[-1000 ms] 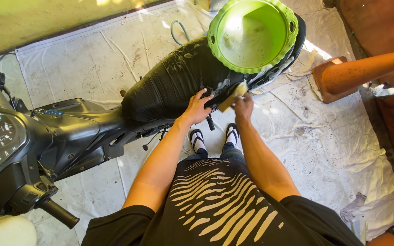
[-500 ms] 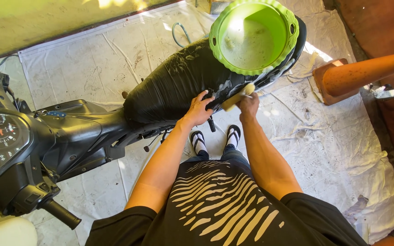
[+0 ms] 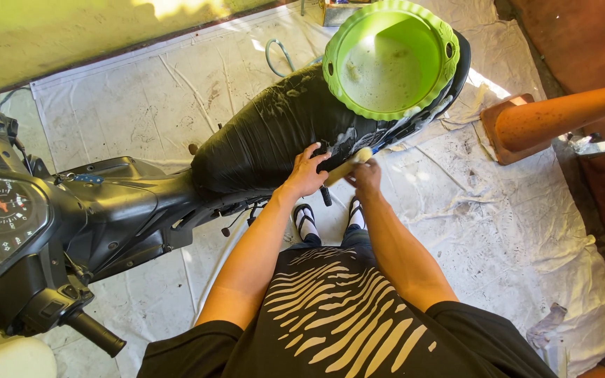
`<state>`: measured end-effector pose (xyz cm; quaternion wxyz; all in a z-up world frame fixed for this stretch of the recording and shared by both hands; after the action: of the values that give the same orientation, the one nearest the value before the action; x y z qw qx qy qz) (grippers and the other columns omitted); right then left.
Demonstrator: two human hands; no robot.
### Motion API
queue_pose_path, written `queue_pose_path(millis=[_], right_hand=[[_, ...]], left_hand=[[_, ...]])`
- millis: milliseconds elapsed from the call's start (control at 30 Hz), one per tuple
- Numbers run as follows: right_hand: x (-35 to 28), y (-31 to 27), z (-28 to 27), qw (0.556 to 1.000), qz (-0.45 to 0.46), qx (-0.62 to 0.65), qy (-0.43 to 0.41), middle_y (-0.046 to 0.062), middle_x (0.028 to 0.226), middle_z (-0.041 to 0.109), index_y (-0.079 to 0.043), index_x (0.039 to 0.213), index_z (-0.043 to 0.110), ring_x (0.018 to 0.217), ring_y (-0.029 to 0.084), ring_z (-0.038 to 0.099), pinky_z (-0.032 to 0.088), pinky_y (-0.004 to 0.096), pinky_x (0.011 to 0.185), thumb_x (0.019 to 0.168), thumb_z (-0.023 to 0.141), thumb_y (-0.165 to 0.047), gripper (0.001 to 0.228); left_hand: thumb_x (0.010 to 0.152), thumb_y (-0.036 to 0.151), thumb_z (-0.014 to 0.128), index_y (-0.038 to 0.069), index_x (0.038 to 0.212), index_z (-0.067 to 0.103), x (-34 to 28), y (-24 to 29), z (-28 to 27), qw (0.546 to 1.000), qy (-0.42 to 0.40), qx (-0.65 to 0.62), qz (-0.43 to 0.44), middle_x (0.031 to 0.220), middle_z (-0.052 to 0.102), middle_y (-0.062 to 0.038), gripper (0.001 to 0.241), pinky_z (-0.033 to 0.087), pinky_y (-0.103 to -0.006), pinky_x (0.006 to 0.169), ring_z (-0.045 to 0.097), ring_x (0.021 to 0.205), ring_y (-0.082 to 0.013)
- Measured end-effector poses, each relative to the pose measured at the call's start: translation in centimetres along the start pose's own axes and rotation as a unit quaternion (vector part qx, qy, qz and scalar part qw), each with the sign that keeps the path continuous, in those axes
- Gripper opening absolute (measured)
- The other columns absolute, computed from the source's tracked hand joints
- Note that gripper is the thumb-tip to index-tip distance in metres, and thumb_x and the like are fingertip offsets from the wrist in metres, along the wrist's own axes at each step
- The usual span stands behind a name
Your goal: The person scrubs the seat of a black motorcycle with a sponge, repeatedly dipping it into a green bucket of soapy water. The person cleans the seat surface and edges while standing in a covered area with a white tarp on the floor.
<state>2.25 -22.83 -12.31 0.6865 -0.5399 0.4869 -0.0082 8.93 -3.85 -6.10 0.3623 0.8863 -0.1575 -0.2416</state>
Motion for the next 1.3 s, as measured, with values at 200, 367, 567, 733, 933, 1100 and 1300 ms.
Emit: queue_pose_path(millis=[200,367,567,733,933,1100,1300], right_hand=[[-3.3,-16.6,-6.3,0.941,-0.272,-0.047,0.197,0.023,0.104,0.065,-0.009,0.114,0.064,0.101,0.035,0.065,0.052,0.052,0.092,0.099,0.054,-0.025,0.024],[8.5,-17.3,-14.4,0.935,-0.244,-0.097,0.239,0.014,0.103,0.073,-0.02,0.109,0.061,0.099,0.035,0.072,0.06,0.052,0.088,0.096,0.054,-0.031,0.019],[9.9,-5.7,-14.4,0.989,-0.084,0.001,0.123,0.03,0.123,0.058,0.003,0.129,0.049,0.111,0.047,0.069,0.06,0.07,0.083,0.099,0.048,-0.02,0.037],[5.8,3.1,-4.3,0.997,0.028,0.028,-0.067,0.014,0.107,0.057,-0.001,0.128,0.049,0.09,0.036,0.072,0.063,0.063,0.082,0.093,0.06,-0.008,0.037],[1.8,3.8,-0.2,0.985,0.087,0.037,-0.146,0.01,0.106,0.061,-0.006,0.118,0.055,0.093,0.033,0.074,0.06,0.055,0.089,0.095,0.059,-0.005,0.024],[8.4,7.4,-1.8,0.995,0.039,0.084,-0.045,0.021,0.132,0.054,-0.014,0.131,0.043,0.107,0.042,0.072,0.058,0.067,0.095,0.092,0.057,-0.005,0.043],[1.0,14.5,5.8,0.97,0.186,0.088,-0.129,0.026,0.134,0.049,-0.009,0.137,0.036,0.106,0.053,0.068,0.061,0.065,0.089,0.094,0.063,-0.006,0.051]], left_hand=[[0.081,0.026,0.064,0.029,0.141,0.064,-0.4,0.5,-0.4,1.0,0.01,-0.011,-0.003,0.162,0.036,-0.009,0.059,0.031,-0.047,0.124,0.043,0.142,-0.0438],[0.081,0.027,0.064,0.031,0.138,0.065,0.2,-0.5,0.6,0.999,0.029,-0.01,-0.011,0.161,0.037,-0.006,0.057,0.031,-0.0461,0.124,0.045,0.141,-0.0414],[0.078,0.022,0.069,0.022,0.125,0.071,-0.4,0.4,1.2,0.993,0.115,-0.012,0.008,0.152,0.047,-0.009,0.047,0.033,-0.0468,0.121,0.05,0.136,-0.0403],[0.076,0.013,0.068,0.015,0.122,0.068,-2.5,3.1,0.3,0.98,0.197,-0.016,0.004,0.151,0.048,-0.013,0.045,0.033,-0.0468,0.12,0.048,0.137,-0.0399],[0.075,0.007,0.059,0.027,0.101,0.074,-8.5,-2.3,2.8,0.917,0.389,-0.079,-0.03,0.112,0.069,0.002,0.036,0.048,-0.0372,0.102,0.067,0.111,-0.0205],[0.082,0.035,0.065,0.036,0.119,0.07,-10.3,-15.3,10.6,0.892,0.176,-0.237,-0.342,0.121,0.073,0.007,0.037,0.055,-0.031,0.097,0.073,0.105,-0.0164],[0.087,0.033,0.065,0.029,0.122,0.072,-12.8,-12.8,6.2,0.92,0.097,-0.203,-0.319,0.122,0.074,0.001,0.036,0.05,-0.0387,0.106,0.065,0.122,-0.0222]])
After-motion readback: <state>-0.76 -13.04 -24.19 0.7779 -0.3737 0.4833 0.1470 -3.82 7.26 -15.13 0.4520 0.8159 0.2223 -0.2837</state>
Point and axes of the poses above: each hand's wrist, its own x-axis towards the middle knuckle, its own z-axis out of the palm, y = z × x, the point moved 10 cm from there along x, towards the middle knuckle
